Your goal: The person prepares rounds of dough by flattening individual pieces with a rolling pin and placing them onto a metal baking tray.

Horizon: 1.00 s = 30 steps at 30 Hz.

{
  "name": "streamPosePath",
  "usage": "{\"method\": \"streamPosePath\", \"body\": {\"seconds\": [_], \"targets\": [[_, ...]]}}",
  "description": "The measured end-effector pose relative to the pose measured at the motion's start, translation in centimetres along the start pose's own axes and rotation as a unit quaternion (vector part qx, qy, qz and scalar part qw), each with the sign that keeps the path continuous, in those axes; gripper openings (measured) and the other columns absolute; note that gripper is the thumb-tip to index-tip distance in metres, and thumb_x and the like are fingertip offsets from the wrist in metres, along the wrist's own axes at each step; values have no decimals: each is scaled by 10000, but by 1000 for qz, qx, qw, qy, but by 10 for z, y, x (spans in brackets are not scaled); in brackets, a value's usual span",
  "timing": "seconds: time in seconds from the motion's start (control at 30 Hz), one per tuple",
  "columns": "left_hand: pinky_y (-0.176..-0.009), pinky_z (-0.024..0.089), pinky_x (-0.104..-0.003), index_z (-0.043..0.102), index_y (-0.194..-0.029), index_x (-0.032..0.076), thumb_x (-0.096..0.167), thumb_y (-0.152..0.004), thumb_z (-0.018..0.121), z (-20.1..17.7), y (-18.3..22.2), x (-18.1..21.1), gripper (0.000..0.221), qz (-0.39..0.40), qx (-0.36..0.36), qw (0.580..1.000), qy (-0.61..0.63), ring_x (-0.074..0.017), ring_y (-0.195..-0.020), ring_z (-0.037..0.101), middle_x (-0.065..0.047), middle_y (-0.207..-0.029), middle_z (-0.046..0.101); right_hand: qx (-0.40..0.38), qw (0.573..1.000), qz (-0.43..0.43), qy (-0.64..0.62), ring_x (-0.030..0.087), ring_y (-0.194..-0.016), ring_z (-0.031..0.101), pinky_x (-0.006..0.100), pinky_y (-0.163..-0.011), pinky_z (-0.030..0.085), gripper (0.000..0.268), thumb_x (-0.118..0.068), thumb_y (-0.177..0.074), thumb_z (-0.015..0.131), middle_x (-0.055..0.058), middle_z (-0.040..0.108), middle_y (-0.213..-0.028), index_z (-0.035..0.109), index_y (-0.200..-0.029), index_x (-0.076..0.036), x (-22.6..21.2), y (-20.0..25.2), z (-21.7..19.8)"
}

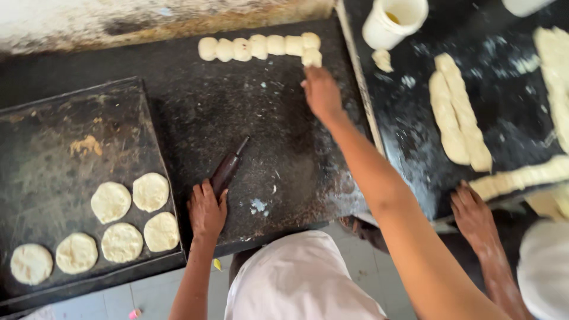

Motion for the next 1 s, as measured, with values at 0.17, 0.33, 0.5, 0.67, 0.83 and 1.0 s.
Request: {"method": "streamPosePath", "body": {"seconds": [0.17,0.33,0.5,0.67,0.83,1.0], "targets": [[-829,503,-525,488,-1338,-37,357,-975,644,4,6,4,557,-78,27,997,4,-417,-1000,620,-231,-1130,562,-150,975,163,38,403,-1186,625,511,-1004,502,361,8,-933,590,189,674,-1253,667,-1266,-109,51,-84,38],[-809,504,-520,467,-1348,-59,348,-1019,618,5,26,1,545,-147,31,989,3,-418,-986,618,-242,-1129,555,69,980,-64,-176,424,-1356,571,471,-1159,475,453,104,-970,538,242,587,-1452,542,-1409,-7,-46,-2,-9],[-825,509,-514,479,-1328,-36,360,-987,631,-1,44,-1,544,-133,54,990,-11,-415,-994,621,-229,-1129,559,-188,947,-259,33,439,-1474,288,677,-1149,271,604,-108,-881,668,193,341,-1593,520,-1465,-67,-156,172,2],[-817,516,-501,470,-1351,-42,368,-990,638,4,40,-2,572,-137,74,988,-11,-418,-979,620,-238,-1135,556,-163,978,-124,-33,430,-1323,461,616,-993,431,515,-120,-802,709,203,431,-1488,619,-1293,6,-166,149,10],[-806,519,-499,466,-1354,-42,365,-1002,639,5,40,-1,565,-133,75,988,-21,-411,-979,625,-238,-1131,554,-138,968,-153,-141,311,-1255,589,407,-1032,529,354,51,-887,599,43,625,-1351,714,-1198,-71,-185,112,23],[-805,520,-498,477,-1343,-38,374,-989,637,-1,39,-3,567,-142,82,986,-20,-406,-975,629,-229,-1126,558,-197,918,-332,-93,280,-1367,517,462,-1175,379,434,-100,-935,599,73,551,-1449,572,-1368,-96,-210,173,18]]}}
Point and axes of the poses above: each hand's wrist, its own y-axis away from the middle knuckle, its own z-axis out of the palm, x = y × z, the point moved 8 cm from there along -y, towards the middle knuckle
